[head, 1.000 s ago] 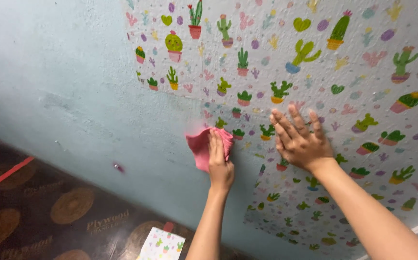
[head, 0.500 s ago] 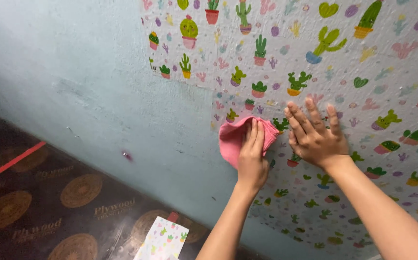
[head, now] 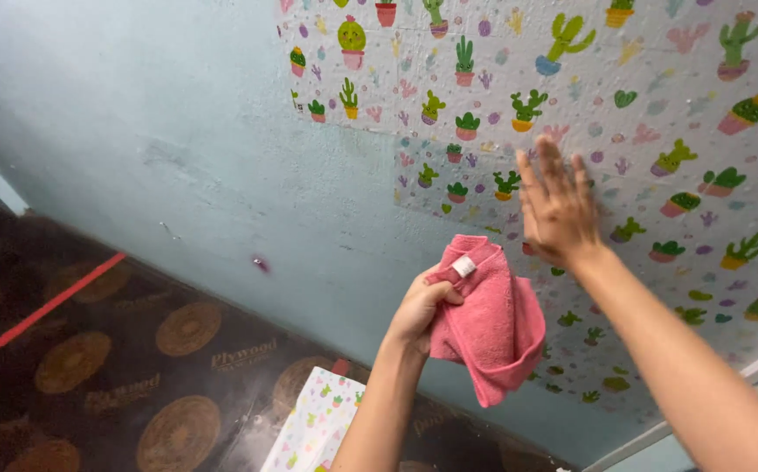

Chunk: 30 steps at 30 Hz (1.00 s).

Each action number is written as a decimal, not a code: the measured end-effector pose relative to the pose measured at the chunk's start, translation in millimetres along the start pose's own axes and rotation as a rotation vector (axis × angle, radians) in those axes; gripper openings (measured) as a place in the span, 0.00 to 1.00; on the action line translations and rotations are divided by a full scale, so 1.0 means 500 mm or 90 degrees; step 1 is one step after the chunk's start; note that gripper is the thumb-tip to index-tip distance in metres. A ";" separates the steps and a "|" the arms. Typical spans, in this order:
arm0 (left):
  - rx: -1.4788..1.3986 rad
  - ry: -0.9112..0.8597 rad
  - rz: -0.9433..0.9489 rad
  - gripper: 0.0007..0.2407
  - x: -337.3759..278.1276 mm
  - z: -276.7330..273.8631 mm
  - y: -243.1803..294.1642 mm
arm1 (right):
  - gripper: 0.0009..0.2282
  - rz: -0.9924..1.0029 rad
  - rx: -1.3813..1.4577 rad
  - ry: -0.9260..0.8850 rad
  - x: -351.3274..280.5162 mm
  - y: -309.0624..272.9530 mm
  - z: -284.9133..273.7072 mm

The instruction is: Smoothing a decorative vinyl sheet onto a wall using a cloth and then organizing paper materials on the floor.

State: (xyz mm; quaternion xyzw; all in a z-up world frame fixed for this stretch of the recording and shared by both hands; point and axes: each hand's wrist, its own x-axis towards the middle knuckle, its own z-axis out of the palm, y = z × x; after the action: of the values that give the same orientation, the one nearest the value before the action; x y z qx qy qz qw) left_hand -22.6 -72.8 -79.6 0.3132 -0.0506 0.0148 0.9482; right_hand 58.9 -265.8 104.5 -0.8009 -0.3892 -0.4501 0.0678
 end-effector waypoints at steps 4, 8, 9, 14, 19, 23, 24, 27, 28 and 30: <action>-0.002 0.016 -0.001 0.21 -0.150 0.144 0.128 | 0.23 0.217 0.360 0.047 -0.076 -0.200 -0.093; 0.012 0.080 -0.037 0.13 -0.219 0.166 0.135 | 0.32 0.899 1.135 -0.059 -0.154 -0.350 -0.191; 0.043 0.110 -0.054 0.08 -0.226 0.185 0.145 | 0.36 1.059 1.299 -0.076 -0.132 -0.393 -0.244; 0.231 0.158 -0.241 0.13 -0.287 0.239 0.137 | 0.35 1.226 1.326 -0.044 -0.275 -0.380 -0.178; 0.492 0.179 -0.343 0.09 -0.305 0.257 0.105 | 0.26 1.248 1.224 -0.043 -0.413 -0.347 -0.109; 0.717 -0.025 -0.278 0.38 -0.327 0.293 0.065 | 0.27 1.320 1.283 -0.039 -0.397 -0.385 -0.166; 0.908 -0.092 -0.244 0.38 -0.335 0.311 0.059 | 0.25 1.363 1.291 -0.002 -0.360 -0.405 -0.208; 0.908 -0.032 -0.148 0.38 -0.340 0.295 0.027 | 0.35 1.204 1.478 0.072 -0.409 -0.388 -0.163; 0.911 -0.034 -0.146 0.38 -0.350 0.294 0.037 | 0.35 1.199 1.481 0.075 -0.417 -0.390 -0.172; 0.701 -0.058 -0.151 0.38 -0.359 0.298 0.060 | 0.48 1.108 1.523 0.050 -0.423 -0.383 -0.188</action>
State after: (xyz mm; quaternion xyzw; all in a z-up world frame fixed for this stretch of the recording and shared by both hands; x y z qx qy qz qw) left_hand -215.7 -137.0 38.4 0.7658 -0.0409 -0.0813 0.6366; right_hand -196.8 -296.3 -50.5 -0.2340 0.0733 0.2912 0.9247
